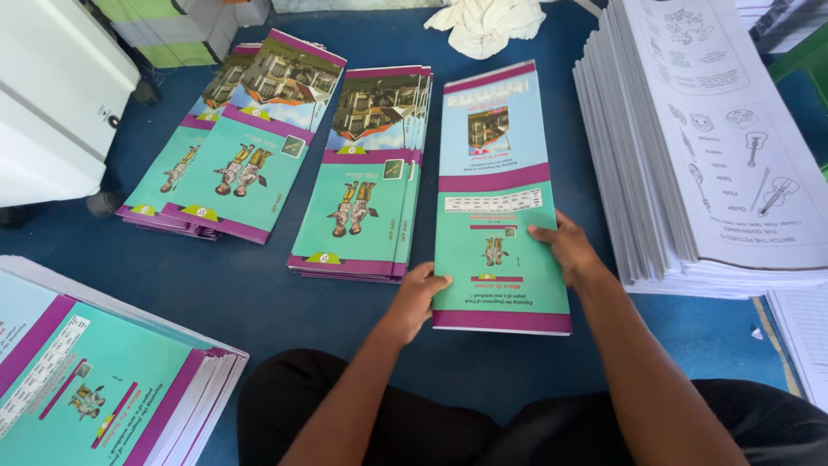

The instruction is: The person sits on the floor and repeatedly inserts loose printed sheets into book covers, then stacks the assembled books. The person handles book covers and printed pages, placing each completed unit into a growing pile.

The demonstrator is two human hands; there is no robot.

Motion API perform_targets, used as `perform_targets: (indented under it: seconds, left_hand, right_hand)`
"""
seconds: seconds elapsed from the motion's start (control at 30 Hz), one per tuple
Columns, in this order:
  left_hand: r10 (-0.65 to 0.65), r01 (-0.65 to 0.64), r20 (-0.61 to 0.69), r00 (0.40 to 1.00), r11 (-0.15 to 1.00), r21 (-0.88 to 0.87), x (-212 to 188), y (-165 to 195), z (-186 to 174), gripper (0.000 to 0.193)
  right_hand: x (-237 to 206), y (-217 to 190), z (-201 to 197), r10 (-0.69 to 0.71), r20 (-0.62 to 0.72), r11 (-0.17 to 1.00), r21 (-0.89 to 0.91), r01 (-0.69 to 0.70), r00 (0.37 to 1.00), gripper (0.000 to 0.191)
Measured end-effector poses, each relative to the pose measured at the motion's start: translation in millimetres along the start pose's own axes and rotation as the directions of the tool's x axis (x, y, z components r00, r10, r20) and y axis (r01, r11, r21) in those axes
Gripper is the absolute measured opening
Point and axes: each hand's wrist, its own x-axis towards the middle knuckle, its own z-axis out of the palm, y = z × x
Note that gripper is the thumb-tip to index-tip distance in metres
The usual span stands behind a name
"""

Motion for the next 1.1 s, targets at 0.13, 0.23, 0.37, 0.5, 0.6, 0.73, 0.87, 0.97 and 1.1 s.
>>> perform_targets:
  seconds: [0.13, 0.23, 0.37, 0.5, 0.6, 0.73, 0.87, 0.97, 1.1]
  left_hand:
    - [0.092, -0.093, 0.017, 0.996, 0.995, 0.03, 13.8, 15.9, 0.9, 0.039]
    - [0.19, -0.19, 0.05, 0.98, 0.982, -0.007, 32.4, 35.4, -1.5, 0.04]
    - [0.4, -0.398, 0.032, 0.916, 0.916, -0.047, 58.7, 84.5, -3.0, 0.035]
    - [0.427, -0.422, 0.0, 0.904, 0.893, -0.156, 70.5, 144.4, -1.0, 0.032]
    - [0.386, -0.387, -0.023, 0.922, 0.917, -0.101, 64.7, 173.6, 1.5, 0.032]
    - [0.522, -0.525, -0.096, 0.847, 0.851, -0.009, 52.0, 176.4, 18.6, 0.033]
    - [0.62, -0.623, -0.068, 0.782, 0.781, -0.043, 30.6, 169.0, 35.1, 0.032]
    - [0.649, -0.651, -0.072, 0.757, 0.759, -0.006, 12.9, 177.3, 49.5, 0.033]
    - [0.7, -0.699, 0.0, 0.715, 0.714, -0.05, -7.1, 186.4, 69.5, 0.029]
  right_hand:
    - [-10.3, -11.5, 3.0, -0.121, 0.054, 0.99, 0.077, 0.117, 0.991, 0.049]
    - [-21.5, -20.3, 2.6, -0.181, 0.061, 0.984, 0.01, 0.181, 0.982, 0.051]
    - [-38.2, -33.1, 3.6, -0.272, 0.089, 0.961, 0.064, 0.267, 0.958, 0.049]
    - [-55.0, -45.7, 0.2, -0.357, 0.143, 0.934, 0.078, 0.349, 0.923, 0.046]
    - [-65.0, -53.8, 1.9, -0.41, 0.165, 0.91, 0.014, 0.414, 0.897, 0.043]
    - [-72.2, -63.2, 5.0, -0.449, 0.114, 0.881, -0.107, 0.461, 0.886, 0.037]
    - [-71.4, -81.0, 5.8, -0.466, 0.058, 0.827, -0.324, 0.458, 0.883, 0.041]
    - [-74.1, -101.4, 0.2, -0.593, 0.098, 0.755, -0.279, 0.594, 0.799, 0.04]
    - [-74.6, -128.8, -4.1, -0.71, 0.077, 0.684, -0.163, 0.711, 0.7, 0.041]
